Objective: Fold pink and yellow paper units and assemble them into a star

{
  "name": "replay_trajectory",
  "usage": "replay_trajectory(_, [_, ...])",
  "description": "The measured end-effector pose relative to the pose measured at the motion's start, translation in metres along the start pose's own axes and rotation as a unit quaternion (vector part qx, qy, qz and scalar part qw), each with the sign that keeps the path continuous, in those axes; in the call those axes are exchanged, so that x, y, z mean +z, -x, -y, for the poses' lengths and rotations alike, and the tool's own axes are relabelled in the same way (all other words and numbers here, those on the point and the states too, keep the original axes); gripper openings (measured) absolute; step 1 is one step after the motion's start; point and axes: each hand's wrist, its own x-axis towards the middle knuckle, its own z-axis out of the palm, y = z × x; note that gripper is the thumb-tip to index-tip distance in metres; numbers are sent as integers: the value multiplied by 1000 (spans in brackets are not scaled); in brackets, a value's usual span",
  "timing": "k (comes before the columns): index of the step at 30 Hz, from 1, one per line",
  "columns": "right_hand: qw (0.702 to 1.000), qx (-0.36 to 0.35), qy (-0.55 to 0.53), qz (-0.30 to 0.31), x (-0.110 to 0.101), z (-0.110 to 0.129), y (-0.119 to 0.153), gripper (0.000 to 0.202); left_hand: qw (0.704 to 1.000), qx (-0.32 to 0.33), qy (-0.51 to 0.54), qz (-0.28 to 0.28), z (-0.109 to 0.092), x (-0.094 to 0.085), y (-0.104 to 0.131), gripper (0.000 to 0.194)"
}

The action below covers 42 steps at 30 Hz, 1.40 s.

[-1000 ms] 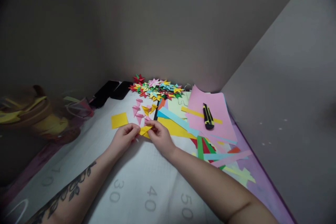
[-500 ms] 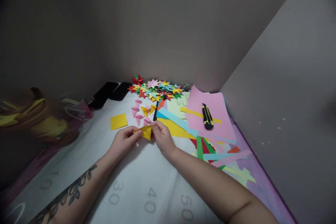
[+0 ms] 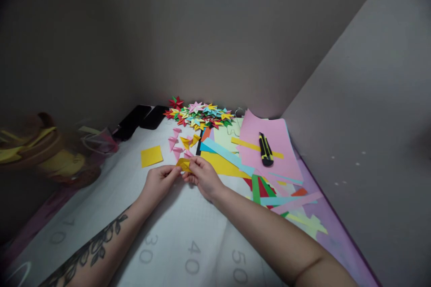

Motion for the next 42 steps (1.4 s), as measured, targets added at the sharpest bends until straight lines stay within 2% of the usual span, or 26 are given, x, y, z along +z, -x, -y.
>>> replay_trajectory(6, [995,-51,85,-9,-3,-2,-2,26,999,17,-22,38,-3,-2,1,39])
replay_trajectory(9, [985,-79,153,-9,-5,0,-2,20,998,27,4,51,-4,-3,0,32])
replay_trajectory(11, [978,-87,190,-8,-6,2,0,19,998,4,53,45,-3,-4,-1,25])
replay_trajectory(15, [964,-110,241,-13,-7,5,2,15,987,-65,141,43,2,-2,-4,32])
replay_trajectory(18, [941,-149,302,-18,-8,7,2,9,982,-74,166,50,4,-2,-5,34])
replay_trajectory(24, [911,-200,360,0,-10,10,3,7,985,-69,146,55,2,-2,-4,28])
replay_trajectory(30, [854,-281,436,37,-8,16,8,11,987,-65,134,65,1,-2,-3,27])
replay_trajectory(33, [836,-299,458,39,-8,16,9,12,987,-57,130,69,1,-2,-3,26])
replay_trajectory(42, [828,-322,456,57,-9,13,10,10,989,-44,117,78,-3,-4,-2,27])
